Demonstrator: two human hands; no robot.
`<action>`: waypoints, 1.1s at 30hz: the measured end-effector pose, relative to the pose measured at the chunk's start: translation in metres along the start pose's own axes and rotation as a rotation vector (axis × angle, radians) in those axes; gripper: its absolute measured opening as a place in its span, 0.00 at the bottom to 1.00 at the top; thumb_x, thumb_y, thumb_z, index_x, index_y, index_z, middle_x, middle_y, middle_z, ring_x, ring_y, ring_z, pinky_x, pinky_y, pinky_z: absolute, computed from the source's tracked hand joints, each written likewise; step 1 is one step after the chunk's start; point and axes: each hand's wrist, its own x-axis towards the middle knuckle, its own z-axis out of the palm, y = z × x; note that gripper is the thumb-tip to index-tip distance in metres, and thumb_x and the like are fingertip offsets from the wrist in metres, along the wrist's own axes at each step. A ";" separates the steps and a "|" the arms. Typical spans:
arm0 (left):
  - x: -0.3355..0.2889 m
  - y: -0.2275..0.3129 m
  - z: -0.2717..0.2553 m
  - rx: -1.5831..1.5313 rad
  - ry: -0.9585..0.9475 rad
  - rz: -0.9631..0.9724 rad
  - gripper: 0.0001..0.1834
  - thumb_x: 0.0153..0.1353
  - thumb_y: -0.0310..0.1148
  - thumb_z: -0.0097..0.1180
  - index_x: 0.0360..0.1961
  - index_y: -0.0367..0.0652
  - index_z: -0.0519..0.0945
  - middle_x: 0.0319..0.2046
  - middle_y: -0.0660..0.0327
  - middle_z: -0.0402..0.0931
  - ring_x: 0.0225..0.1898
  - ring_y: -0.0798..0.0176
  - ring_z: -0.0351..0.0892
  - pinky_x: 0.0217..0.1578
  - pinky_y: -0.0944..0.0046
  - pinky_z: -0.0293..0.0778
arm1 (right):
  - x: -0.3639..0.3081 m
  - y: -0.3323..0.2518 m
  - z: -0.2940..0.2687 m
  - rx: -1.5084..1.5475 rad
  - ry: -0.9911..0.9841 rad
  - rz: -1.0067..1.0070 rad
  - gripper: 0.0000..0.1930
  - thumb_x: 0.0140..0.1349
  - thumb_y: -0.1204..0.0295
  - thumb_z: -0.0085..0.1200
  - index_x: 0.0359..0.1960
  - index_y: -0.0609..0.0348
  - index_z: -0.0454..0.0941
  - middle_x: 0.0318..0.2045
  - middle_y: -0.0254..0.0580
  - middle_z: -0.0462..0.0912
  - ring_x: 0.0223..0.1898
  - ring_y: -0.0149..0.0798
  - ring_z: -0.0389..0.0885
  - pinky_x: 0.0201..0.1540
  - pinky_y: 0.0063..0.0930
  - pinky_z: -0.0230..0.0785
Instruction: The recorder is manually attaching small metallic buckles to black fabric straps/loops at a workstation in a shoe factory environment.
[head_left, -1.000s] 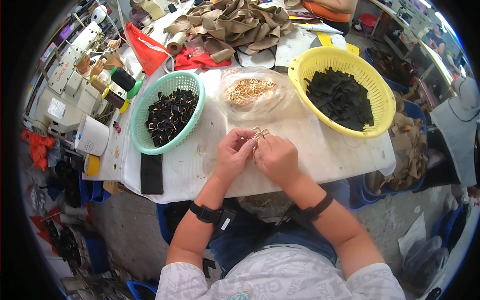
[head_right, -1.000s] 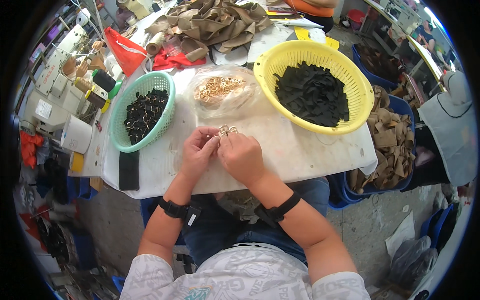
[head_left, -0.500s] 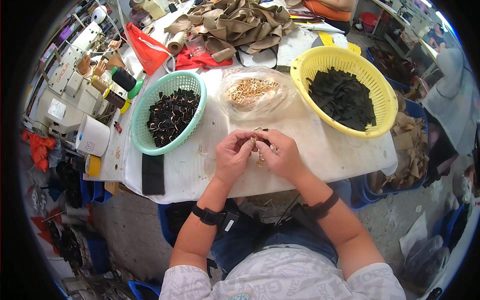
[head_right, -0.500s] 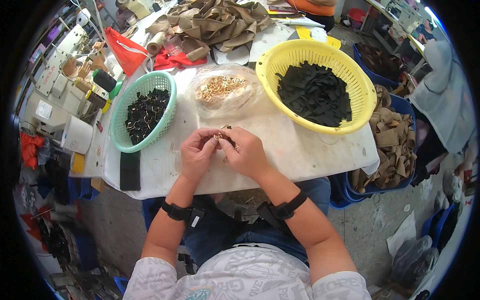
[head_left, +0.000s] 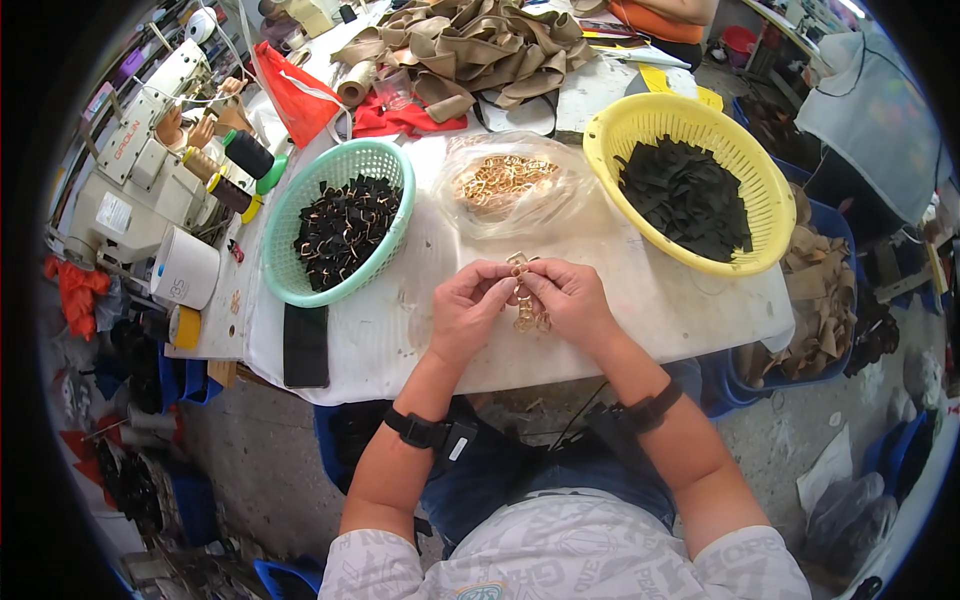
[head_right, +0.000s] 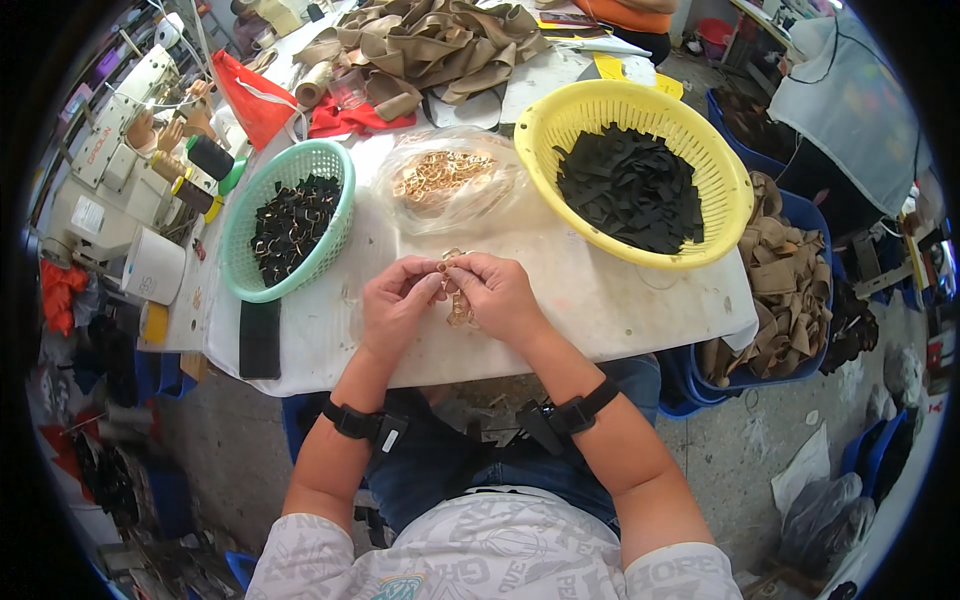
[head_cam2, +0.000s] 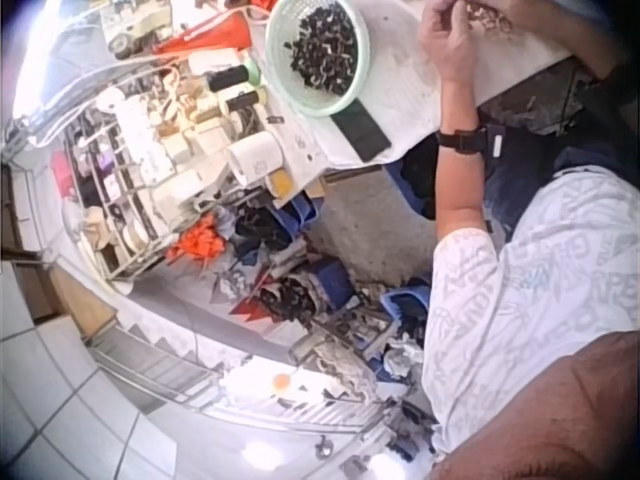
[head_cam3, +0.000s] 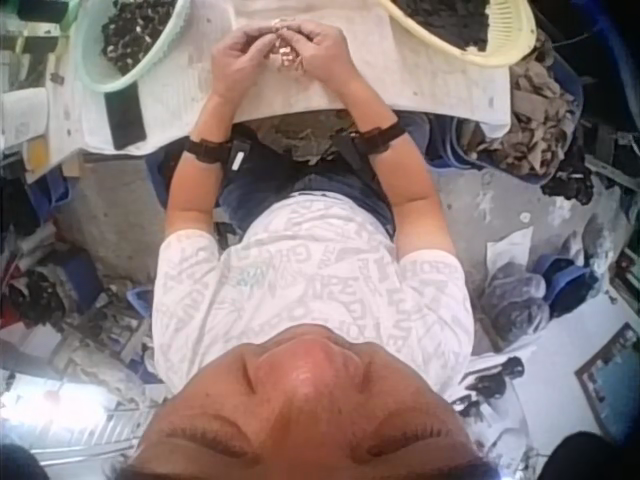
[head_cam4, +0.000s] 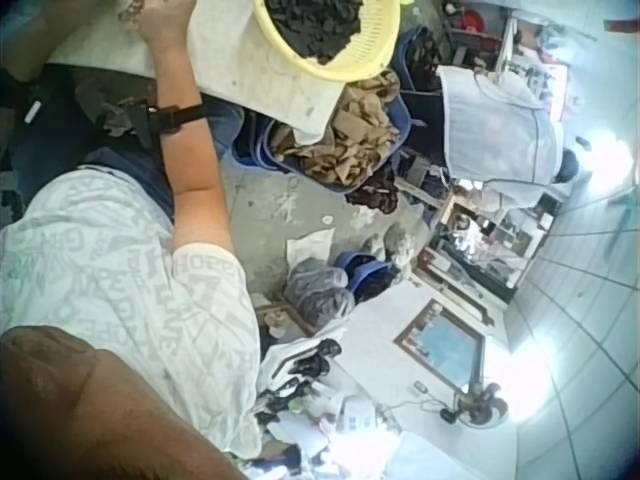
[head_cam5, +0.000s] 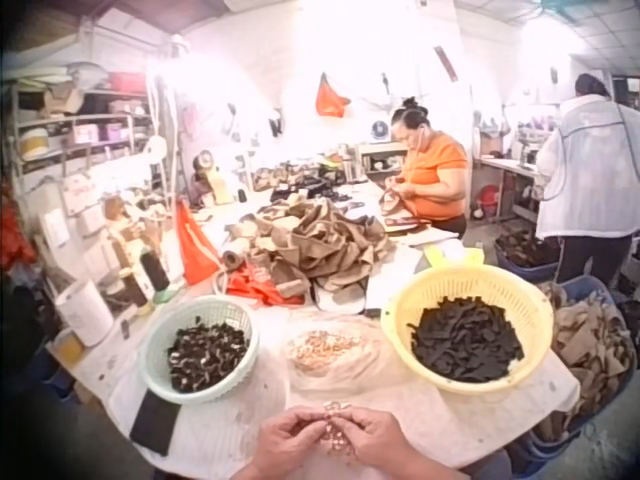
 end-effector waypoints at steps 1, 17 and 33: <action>0.000 -0.001 0.000 -0.001 0.007 -0.005 0.07 0.61 0.23 0.57 0.40 0.33 0.79 0.32 0.62 0.81 0.32 0.73 0.80 0.32 0.75 0.75 | 0.000 0.000 0.001 -0.019 0.000 -0.006 0.08 0.65 0.77 0.50 0.40 0.69 0.80 0.27 0.35 0.81 0.24 0.23 0.75 0.27 0.17 0.68; -0.003 -0.009 0.006 0.219 0.011 0.130 0.02 0.59 0.21 0.56 0.34 0.33 0.77 0.27 0.63 0.79 0.26 0.74 0.78 0.27 0.73 0.75 | -0.002 0.003 0.003 -0.044 0.065 -0.071 0.07 0.61 0.77 0.55 0.37 0.68 0.81 0.29 0.36 0.83 0.28 0.23 0.77 0.31 0.18 0.71; -0.003 0.002 0.006 0.531 0.026 0.406 0.03 0.51 0.19 0.57 0.28 0.36 0.77 0.19 0.59 0.71 0.18 0.69 0.71 0.21 0.68 0.67 | -0.008 -0.002 0.004 -0.029 -0.004 -0.025 0.07 0.63 0.77 0.53 0.40 0.68 0.79 0.28 0.36 0.81 0.24 0.23 0.77 0.26 0.18 0.70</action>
